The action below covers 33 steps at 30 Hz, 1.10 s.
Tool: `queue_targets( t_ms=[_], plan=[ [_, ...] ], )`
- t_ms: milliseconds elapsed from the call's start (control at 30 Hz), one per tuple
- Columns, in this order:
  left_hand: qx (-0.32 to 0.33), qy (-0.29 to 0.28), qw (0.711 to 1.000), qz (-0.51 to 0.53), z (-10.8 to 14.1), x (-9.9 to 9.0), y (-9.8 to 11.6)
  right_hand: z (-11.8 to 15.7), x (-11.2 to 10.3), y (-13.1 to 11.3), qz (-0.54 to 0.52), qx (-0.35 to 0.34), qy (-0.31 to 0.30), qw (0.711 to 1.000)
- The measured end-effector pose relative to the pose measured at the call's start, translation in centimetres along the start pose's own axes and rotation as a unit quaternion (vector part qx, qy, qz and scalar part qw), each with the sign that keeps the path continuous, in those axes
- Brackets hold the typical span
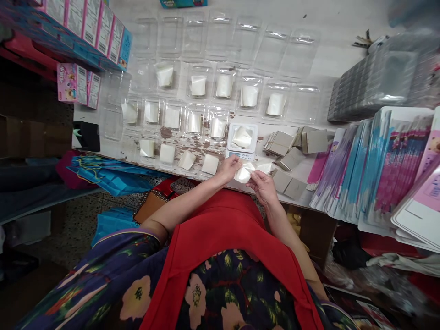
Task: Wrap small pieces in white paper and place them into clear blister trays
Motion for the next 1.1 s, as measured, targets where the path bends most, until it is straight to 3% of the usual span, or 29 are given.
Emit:
queue_targets(
  t_ms=[233,500,1100],
  plan=[
    [0.003,-0.013,0.999,0.029,0.3,-0.5,0.9,-0.1,0.2,-0.3,-0.006,-0.015,-0.002,1.0],
    [-0.067,-0.038,0.99,0.12,0.4,-0.2,0.4,-0.2,0.6,-0.4,-0.029,-0.016,-0.006,0.999],
    [-0.052,-0.05,0.982,0.172,0.6,0.3,0.2,-0.7,1.3,0.1,-0.088,-0.012,-0.038,0.995]
  ],
)
Point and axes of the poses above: each hand's wrist, its own z-axis away from the middle knuckle, its own x-axis out of the palm, y = z × x, the point moved 8 cm from there along -z, towards the middle knuckle, and after that the axes turned 13 degrees about -y, right-handed, at the moved point
